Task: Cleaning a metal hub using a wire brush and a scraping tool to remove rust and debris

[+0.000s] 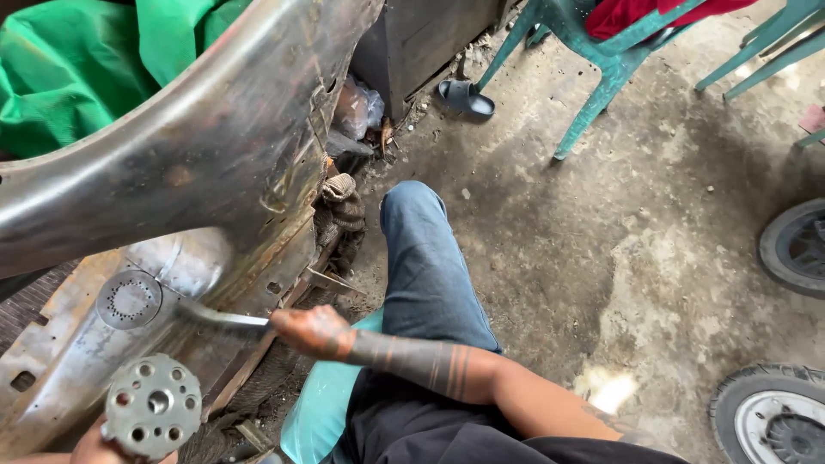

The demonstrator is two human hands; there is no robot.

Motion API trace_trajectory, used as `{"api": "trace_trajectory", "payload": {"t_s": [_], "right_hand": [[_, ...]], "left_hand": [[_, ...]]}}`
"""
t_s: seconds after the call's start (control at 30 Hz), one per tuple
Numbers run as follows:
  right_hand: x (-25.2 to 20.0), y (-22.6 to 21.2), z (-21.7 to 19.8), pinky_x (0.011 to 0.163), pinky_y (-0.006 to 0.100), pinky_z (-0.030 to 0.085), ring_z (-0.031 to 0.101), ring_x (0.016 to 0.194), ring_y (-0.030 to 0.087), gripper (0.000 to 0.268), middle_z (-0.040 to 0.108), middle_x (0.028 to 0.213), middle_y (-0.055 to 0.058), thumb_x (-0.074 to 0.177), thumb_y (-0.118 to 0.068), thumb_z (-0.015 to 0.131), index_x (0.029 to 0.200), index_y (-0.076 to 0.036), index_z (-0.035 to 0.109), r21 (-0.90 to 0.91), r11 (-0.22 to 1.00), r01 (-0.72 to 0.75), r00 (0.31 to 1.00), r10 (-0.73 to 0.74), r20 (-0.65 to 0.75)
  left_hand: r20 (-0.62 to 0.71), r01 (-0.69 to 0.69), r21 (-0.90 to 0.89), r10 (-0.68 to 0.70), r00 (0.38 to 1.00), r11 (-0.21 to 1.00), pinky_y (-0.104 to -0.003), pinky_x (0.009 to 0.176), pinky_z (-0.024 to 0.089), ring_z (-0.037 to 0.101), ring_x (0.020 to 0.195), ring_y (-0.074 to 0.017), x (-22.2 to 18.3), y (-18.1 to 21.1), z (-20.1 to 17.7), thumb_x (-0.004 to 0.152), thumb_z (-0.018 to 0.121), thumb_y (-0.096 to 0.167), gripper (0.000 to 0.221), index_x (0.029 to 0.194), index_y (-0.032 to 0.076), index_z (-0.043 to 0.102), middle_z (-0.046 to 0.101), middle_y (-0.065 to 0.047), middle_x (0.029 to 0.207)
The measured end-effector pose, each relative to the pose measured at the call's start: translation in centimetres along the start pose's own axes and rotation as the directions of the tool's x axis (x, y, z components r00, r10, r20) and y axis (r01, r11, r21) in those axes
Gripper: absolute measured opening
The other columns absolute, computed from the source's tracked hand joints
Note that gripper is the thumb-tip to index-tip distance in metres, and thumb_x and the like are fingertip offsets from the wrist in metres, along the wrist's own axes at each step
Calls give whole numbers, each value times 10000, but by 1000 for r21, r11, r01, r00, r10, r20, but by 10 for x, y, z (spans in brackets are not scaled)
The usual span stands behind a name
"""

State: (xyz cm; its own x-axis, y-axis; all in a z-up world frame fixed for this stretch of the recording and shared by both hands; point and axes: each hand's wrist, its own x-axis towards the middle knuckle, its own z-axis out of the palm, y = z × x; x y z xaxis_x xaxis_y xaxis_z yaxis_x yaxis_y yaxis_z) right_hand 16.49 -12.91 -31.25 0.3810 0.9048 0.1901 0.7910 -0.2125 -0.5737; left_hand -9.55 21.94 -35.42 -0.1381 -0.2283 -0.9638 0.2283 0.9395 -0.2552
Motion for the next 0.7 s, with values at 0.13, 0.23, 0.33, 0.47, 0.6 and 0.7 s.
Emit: {"api": "trace_trajectory", "payload": {"t_s": [0.13, 0.23, 0.33, 0.47, 0.6, 0.7], "right_hand": [[-15, -2, -3, 603, 451, 584, 693, 647, 320, 156, 584, 851, -11, 988, -250, 577, 1109, -201, 493, 181, 983, 20, 966, 28, -259], [-23, -29, 10, 548, 394, 433, 697, 769, 222, 222, 674, 949, 22, 1013, -190, 632, 1226, -163, 574, 191, 950, 249, 930, -180, -320], [-13, -10, 51, 342, 312, 218, 203, 435, 111, 218, 202, 689, -55, 1044, -148, 368, 1192, -45, 490, -242, 947, 210, 963, -243, -115], [0, -9, -1, 471, 439, 442, 607, 549, 283, 331, 658, 736, 81, 991, -332, 656, 1169, -100, 500, 280, 952, -122, 978, 163, -131], [-16, -56, -25, 559, 452, 527, 615, 648, 285, 299, 623, 885, 93, 1054, -181, 482, 1254, -52, 302, 640, 767, 28, 988, 76, -135], [-16, -68, -22, 673, 604, 479, 577, 737, 439, 278, 599, 981, 256, 1070, -296, 320, 1234, -75, 354, 467, 880, -86, 929, -98, 357]], "left_hand": [[61, -287, 260, 280, 958, 922, -398, 1022, 518, 720, 1100, -99, -12, 5, 8, 758, 671, 441, 260, 1014, 423, 708, 801, 203, 1062], [278, -630, 510, 581, 765, 586, -458, 1098, 468, 691, 1174, -262, -16, -21, -3, 652, 721, -11, 643, 1256, 189, 633, 750, -58, 1230], [555, -807, 587, 689, 466, 72, -518, 1173, 413, 652, 1245, -427, -70, -66, 4, 534, 746, -464, 1064, 1492, -49, 546, 685, -322, 1390], [559, -340, 804, 816, 147, -489, -458, 1097, 478, 637, 1303, -295, -197, -203, 79, 674, 740, 282, 553, 1201, 112, 759, 702, -106, 1344], [440, -156, 896, 880, 177, -416, -543, 934, 593, 753, 1127, -413, -154, -155, 55, 514, 981, 276, 958, 1392, 193, 608, 792, -148, 1218], [554, -11, 826, 809, 194, -563, -389, 928, 670, 817, 1045, -239, -129, -137, 26, 692, 838, 158, 786, 1419, 248, 554, 840, -10, 1087]]}}
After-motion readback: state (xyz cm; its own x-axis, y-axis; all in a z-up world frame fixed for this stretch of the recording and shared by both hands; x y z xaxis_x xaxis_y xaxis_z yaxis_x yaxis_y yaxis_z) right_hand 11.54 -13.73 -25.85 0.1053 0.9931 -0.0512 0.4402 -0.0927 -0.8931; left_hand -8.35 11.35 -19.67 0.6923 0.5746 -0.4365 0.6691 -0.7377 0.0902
